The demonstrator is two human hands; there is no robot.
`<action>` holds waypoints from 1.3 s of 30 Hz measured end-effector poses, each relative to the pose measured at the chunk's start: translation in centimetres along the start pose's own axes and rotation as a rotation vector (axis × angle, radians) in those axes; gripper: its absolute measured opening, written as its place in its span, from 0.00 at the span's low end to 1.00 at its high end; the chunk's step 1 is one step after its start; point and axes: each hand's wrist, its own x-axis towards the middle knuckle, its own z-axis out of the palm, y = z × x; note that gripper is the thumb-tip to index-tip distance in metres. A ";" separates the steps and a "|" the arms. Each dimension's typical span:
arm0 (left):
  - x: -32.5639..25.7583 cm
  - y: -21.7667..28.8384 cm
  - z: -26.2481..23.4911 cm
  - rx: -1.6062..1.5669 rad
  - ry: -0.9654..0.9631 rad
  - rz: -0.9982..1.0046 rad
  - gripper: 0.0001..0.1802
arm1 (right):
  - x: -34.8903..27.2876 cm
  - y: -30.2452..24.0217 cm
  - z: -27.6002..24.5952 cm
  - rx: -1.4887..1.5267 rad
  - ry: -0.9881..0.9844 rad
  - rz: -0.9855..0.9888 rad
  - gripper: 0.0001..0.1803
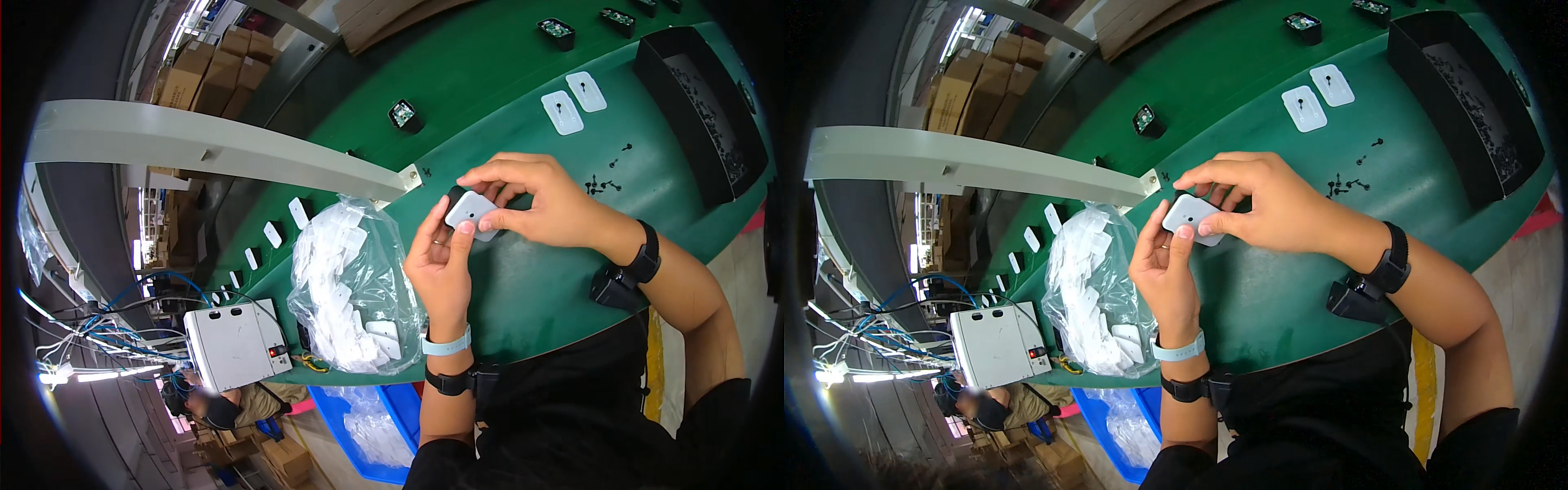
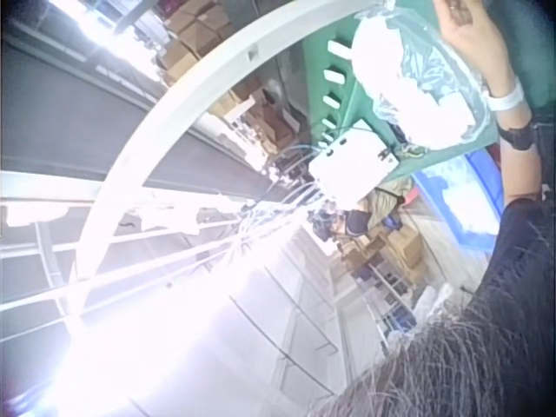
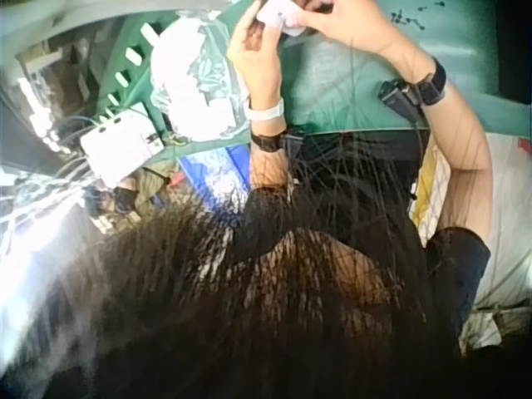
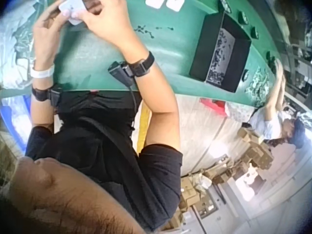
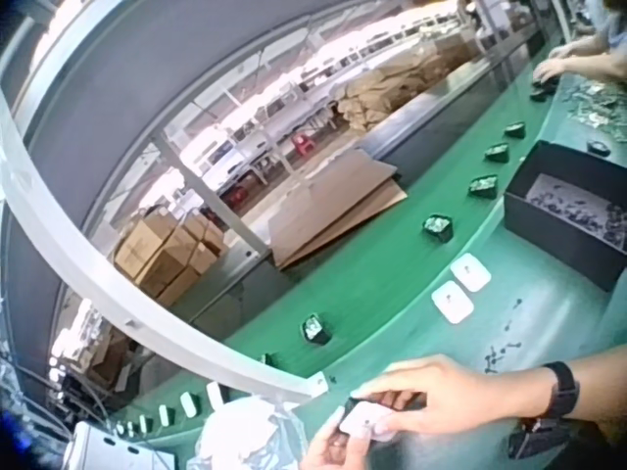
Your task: The person assembles small electronic devices at a workstation. They repeatedly pick up white plastic casings and green circuit boards, insert the boards into the casings, and secure them with small screws. The person handles the components one at a time, placing finished units on the table.
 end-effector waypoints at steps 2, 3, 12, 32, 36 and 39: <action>0.1 -0.2 0.1 0.020 -0.005 0.036 0.23 | 0.0 -0.3 -0.2 -0.050 -0.007 -0.026 0.23; 0.1 -0.3 0.1 0.032 -0.006 0.053 0.23 | -0.1 -0.3 -0.2 -0.083 -0.010 -0.034 0.23; 0.0 0.0 0.1 0.157 -0.044 0.116 0.24 | 0.0 0.7 0.1 -0.155 0.016 -0.173 0.23; -0.3 0.5 0.7 0.172 -0.026 0.032 0.22 | 0.0 -0.2 -0.7 0.138 -0.158 0.212 0.20; -0.2 0.0 0.8 0.081 -0.039 0.005 0.22 | 0.1 0.1 -0.5 0.100 -0.133 0.158 0.20; -0.2 -0.9 0.6 0.081 -0.084 0.022 0.22 | 0.1 0.7 -0.2 0.123 -0.129 0.166 0.20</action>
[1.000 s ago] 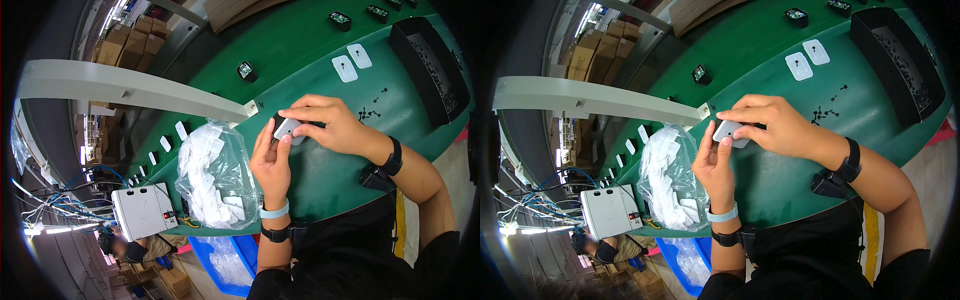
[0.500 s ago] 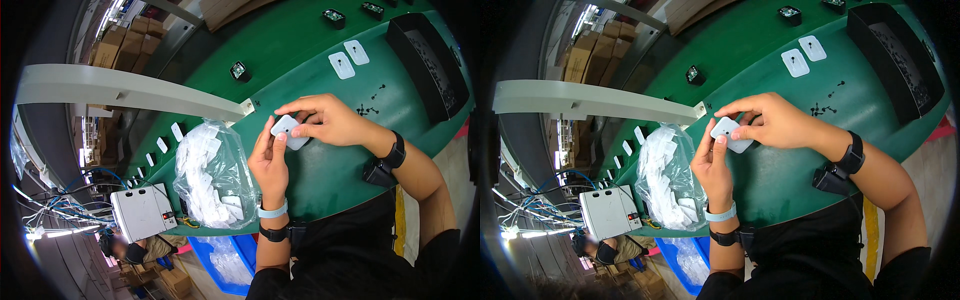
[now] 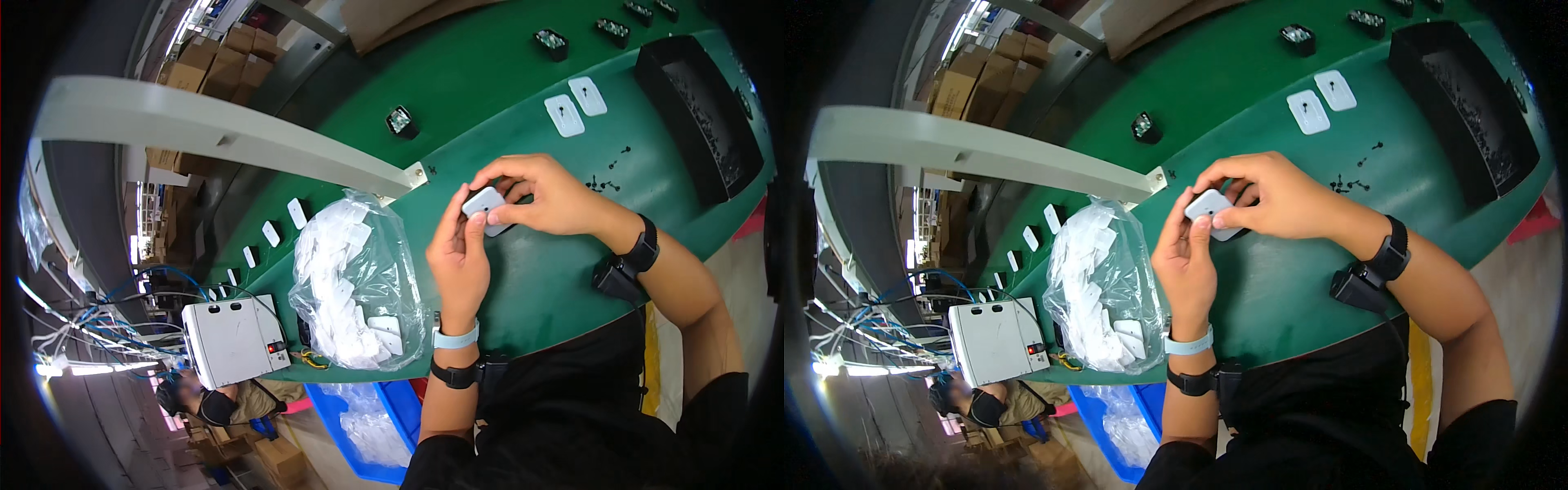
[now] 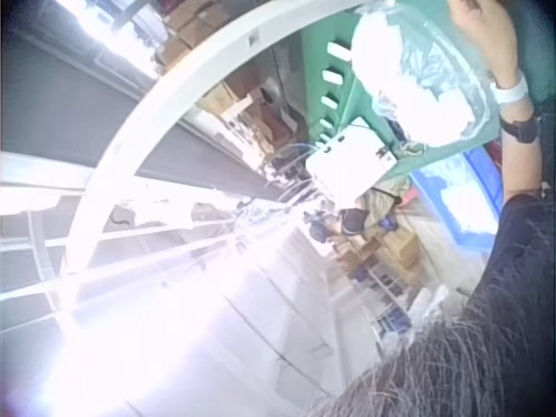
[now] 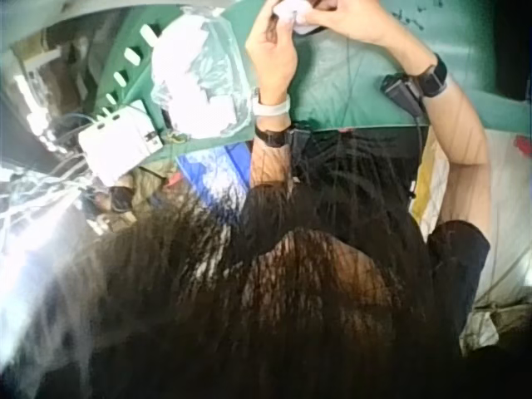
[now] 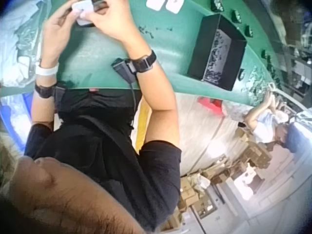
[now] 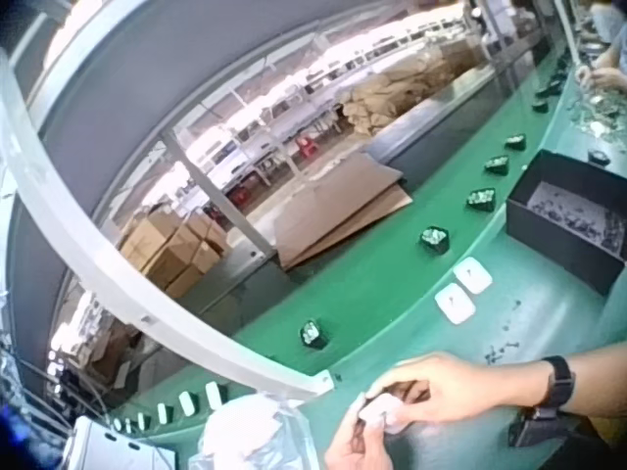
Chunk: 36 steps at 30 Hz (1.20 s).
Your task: The person assembles small electronic devices at a workstation. They repeatedly pick up white plastic casings and green circuit boards, insert the boards into the casings, and secure them with small screws. The person handles the components one at a time, placing finished units on the table.
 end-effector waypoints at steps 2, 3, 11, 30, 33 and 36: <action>0.3 -0.5 -0.1 -0.043 0.010 0.005 0.24 | 0.3 0.1 0.0 0.043 0.006 0.051 0.20; 0.6 -0.6 0.2 -0.079 0.044 0.029 0.24 | 0.5 -0.5 0.1 0.061 0.026 0.080 0.21; 0.1 0.4 -0.7 0.177 0.317 0.179 0.11 | 14.3 3.5 -5.8 -0.453 0.179 0.152 0.22; -8.1 6.2 -18.5 1.234 -0.224 -0.015 0.21 | 11.9 -0.3 -8.9 -0.708 0.260 0.110 0.25; -8.1 6.6 -18.9 1.234 -0.240 -0.061 0.18 | 8.0 -2.6 -7.5 -0.650 0.222 0.045 0.15; -7.3 6.8 -18.4 1.260 -0.307 -0.118 0.15 | 5.5 -2.7 -8.2 -0.624 0.253 0.091 0.10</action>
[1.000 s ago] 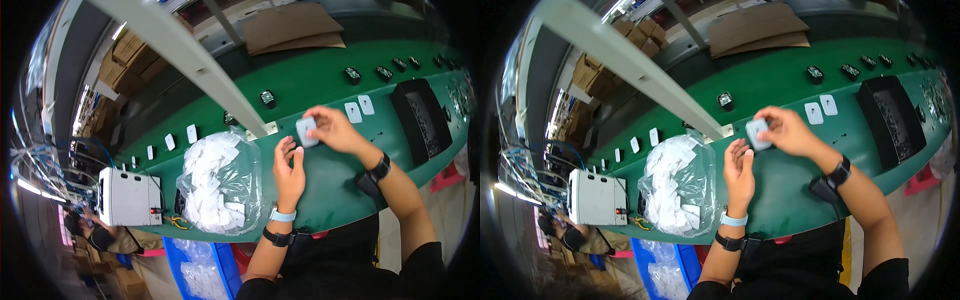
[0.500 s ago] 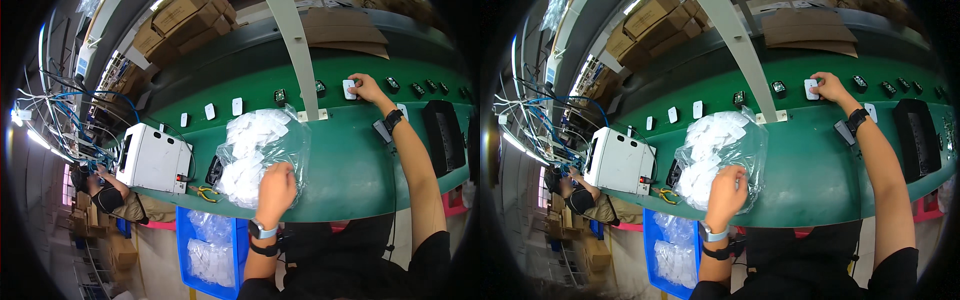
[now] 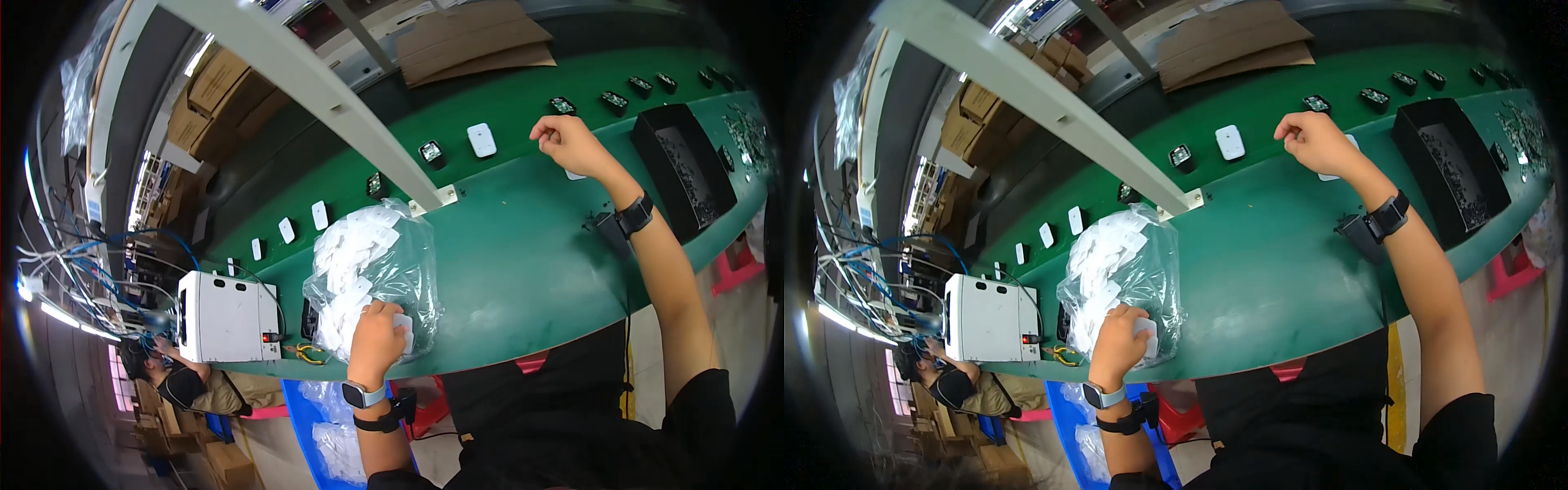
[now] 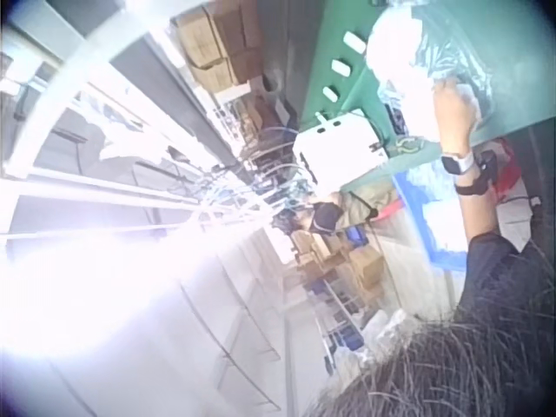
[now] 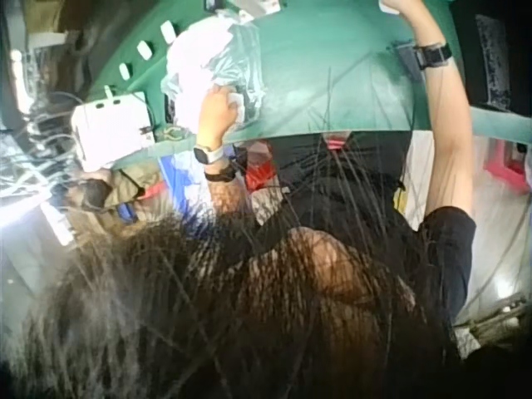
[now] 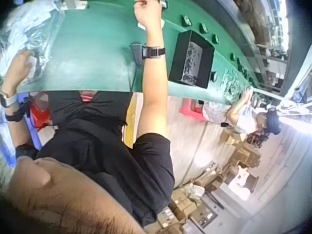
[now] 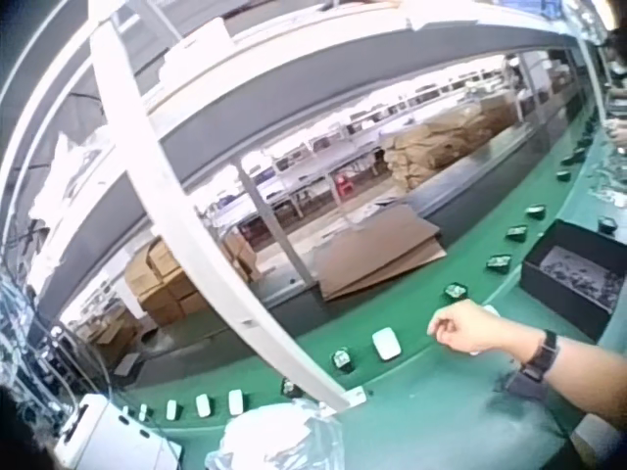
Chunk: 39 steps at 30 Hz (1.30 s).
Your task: The person assembles small electronic devices at a workstation. They repeatedly pick up white plastic casings and green circuit boards, insert the boards into the casings, and secure them with small screws. The person handles the components one at a time, placing finished units on the table.
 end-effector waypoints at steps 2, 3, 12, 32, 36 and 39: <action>0.4 0.4 -0.3 0.013 -0.021 0.036 0.14 | -0.3 0.4 0.1 -0.007 0.029 -0.001 0.08; 0.6 0.5 -0.4 0.019 -0.032 0.054 0.13 | 0.0 0.6 0.4 0.000 0.046 -0.016 0.07; 0.9 4.8 -1.6 -0.384 0.394 0.000 0.05 | -9.5 -16.9 -0.9 0.793 -0.232 -0.620 0.08; 15.4 10.4 10.8 -1.275 0.630 0.180 0.11 | -19.2 -24.1 1.3 0.839 -0.432 -0.681 0.14; 15.9 14.5 11.9 -1.336 0.564 0.220 0.12 | -20.8 -25.0 0.3 0.816 -0.390 -0.580 0.14; 17.1 12.2 12.2 -1.193 0.559 0.164 0.12 | -21.9 -23.6 2.5 0.916 -0.362 -0.396 0.15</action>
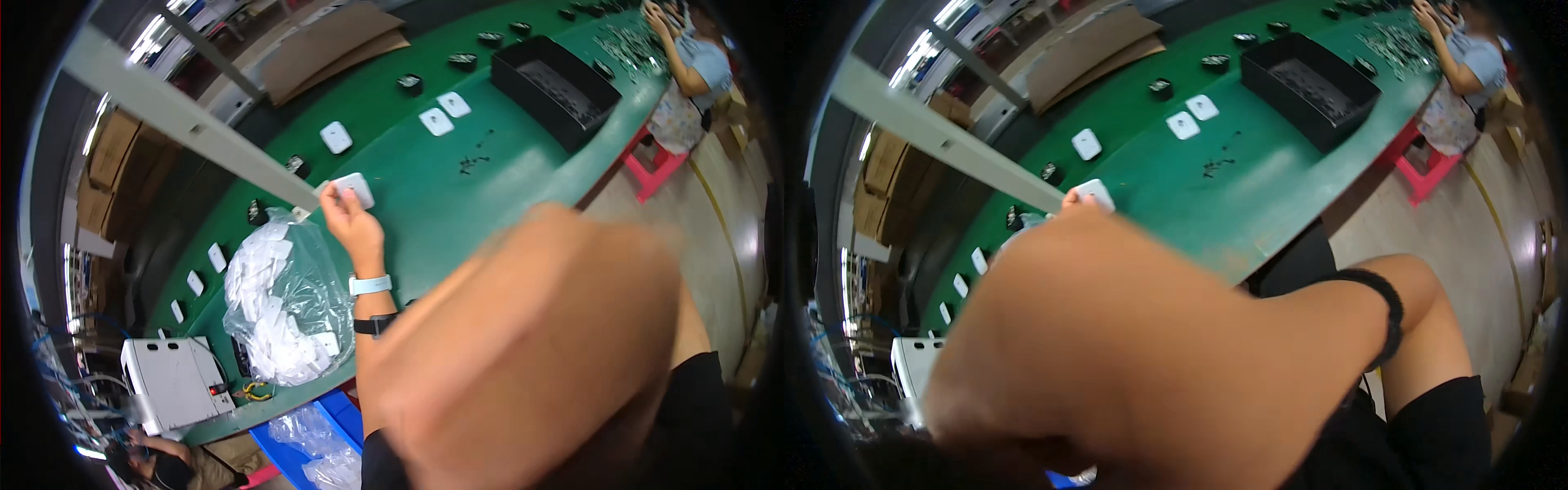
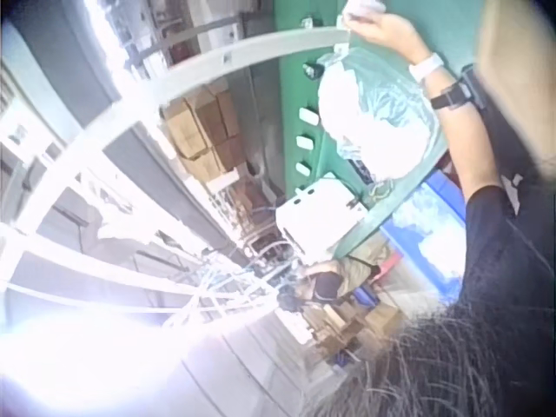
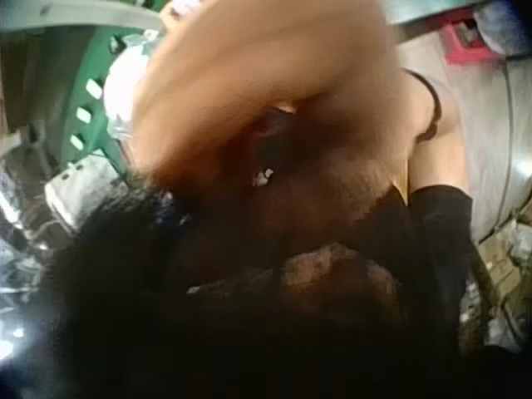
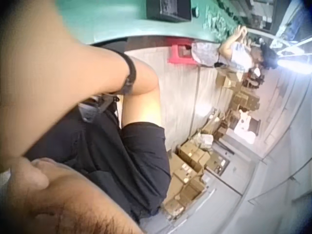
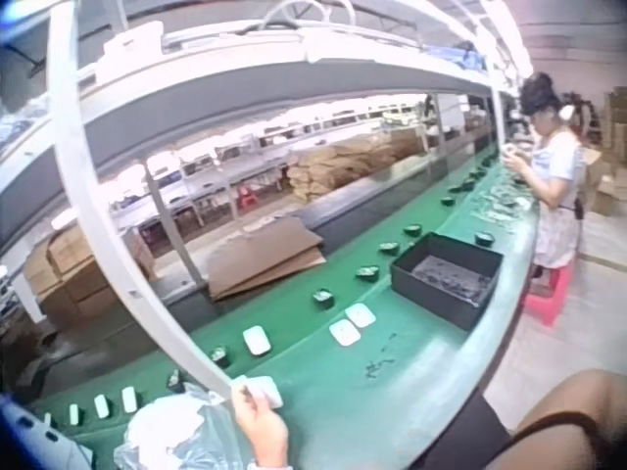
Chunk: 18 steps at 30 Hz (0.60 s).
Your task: The person assembles small electronic devices at a workstation. They repeatedly pick up white plastic casings and green circuit boards, insert the boards into the casings, and secure them with small screws. The person handles the components one at a time, placing finished units on the table.
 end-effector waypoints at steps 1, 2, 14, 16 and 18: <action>0.3 0.6 -1.6 -0.034 0.065 0.126 0.11 | 0.3 1.0 1.1 0.064 0.073 0.076 0.15; 0.3 1.7 -3.9 -0.041 0.080 0.073 0.11 | -0.1 1.7 2.1 0.121 0.178 0.155 0.16; 0.1 1.9 -1.3 -0.153 0.063 0.019 0.12 | -2.7 -3.0 -8.7 -0.411 0.206 -0.391 0.10; -0.2 1.8 -1.8 -0.196 0.068 -0.095 0.14 | -2.7 -0.8 -11.6 -0.728 0.476 -0.152 0.08; 0.0 1.7 -1.3 -0.288 0.032 -0.198 0.15 | -2.9 1.5 -16.3 -1.054 0.606 0.229 0.04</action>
